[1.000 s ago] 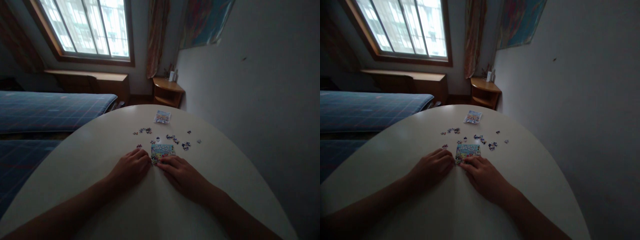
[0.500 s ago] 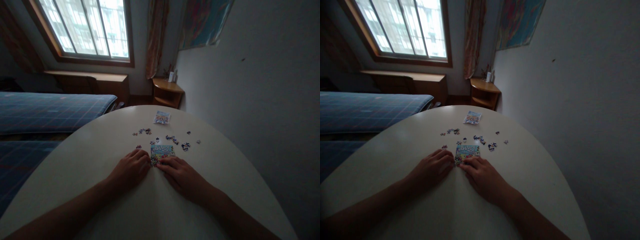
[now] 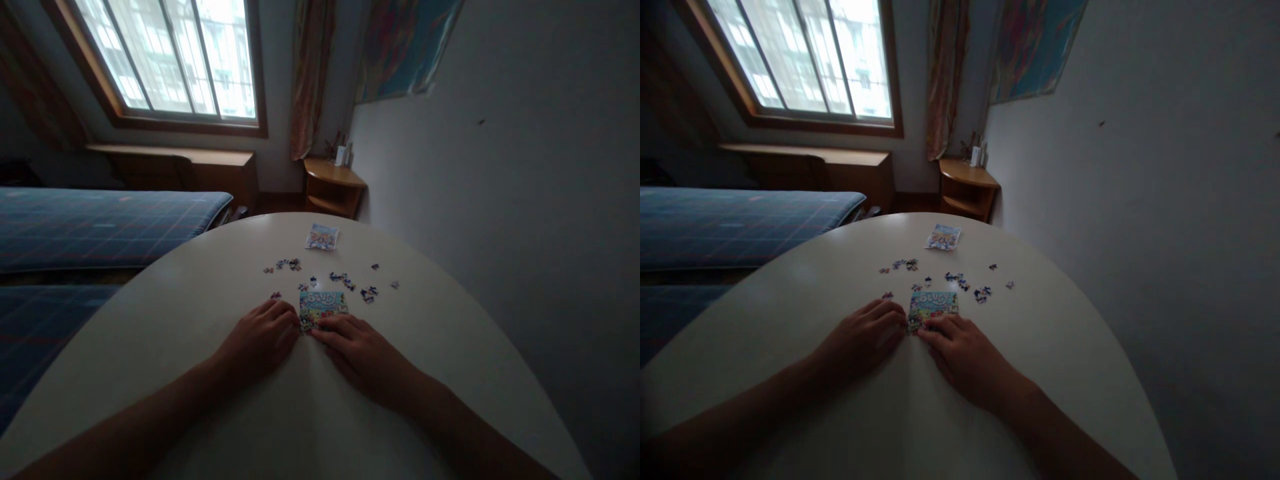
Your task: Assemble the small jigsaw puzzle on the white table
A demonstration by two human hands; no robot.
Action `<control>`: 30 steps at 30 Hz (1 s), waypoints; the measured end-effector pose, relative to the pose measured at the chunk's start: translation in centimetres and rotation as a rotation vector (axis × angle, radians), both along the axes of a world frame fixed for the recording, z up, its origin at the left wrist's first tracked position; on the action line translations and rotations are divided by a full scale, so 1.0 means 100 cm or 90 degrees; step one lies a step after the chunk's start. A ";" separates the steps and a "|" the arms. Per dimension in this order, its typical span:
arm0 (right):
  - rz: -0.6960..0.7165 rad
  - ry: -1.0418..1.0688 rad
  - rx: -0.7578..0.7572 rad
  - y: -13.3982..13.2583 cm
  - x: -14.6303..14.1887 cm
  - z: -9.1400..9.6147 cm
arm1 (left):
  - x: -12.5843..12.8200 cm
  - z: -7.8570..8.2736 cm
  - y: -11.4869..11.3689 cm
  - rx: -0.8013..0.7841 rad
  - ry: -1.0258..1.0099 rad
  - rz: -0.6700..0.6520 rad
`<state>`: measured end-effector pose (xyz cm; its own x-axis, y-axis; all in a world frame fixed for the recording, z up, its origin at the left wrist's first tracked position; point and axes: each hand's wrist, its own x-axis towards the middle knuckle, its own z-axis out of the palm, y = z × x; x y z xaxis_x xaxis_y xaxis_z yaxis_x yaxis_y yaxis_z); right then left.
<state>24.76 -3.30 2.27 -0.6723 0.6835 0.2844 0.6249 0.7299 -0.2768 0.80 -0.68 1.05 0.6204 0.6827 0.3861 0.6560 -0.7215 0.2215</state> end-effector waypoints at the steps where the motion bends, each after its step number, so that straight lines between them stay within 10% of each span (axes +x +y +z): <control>1: 0.001 0.001 0.000 0.000 0.000 0.000 | 0.000 0.000 0.000 -0.002 0.000 0.001; 30: -0.006 -0.015 -0.038 -0.001 0.000 0.001 | 0.000 -0.001 0.002 0.021 0.009 -0.017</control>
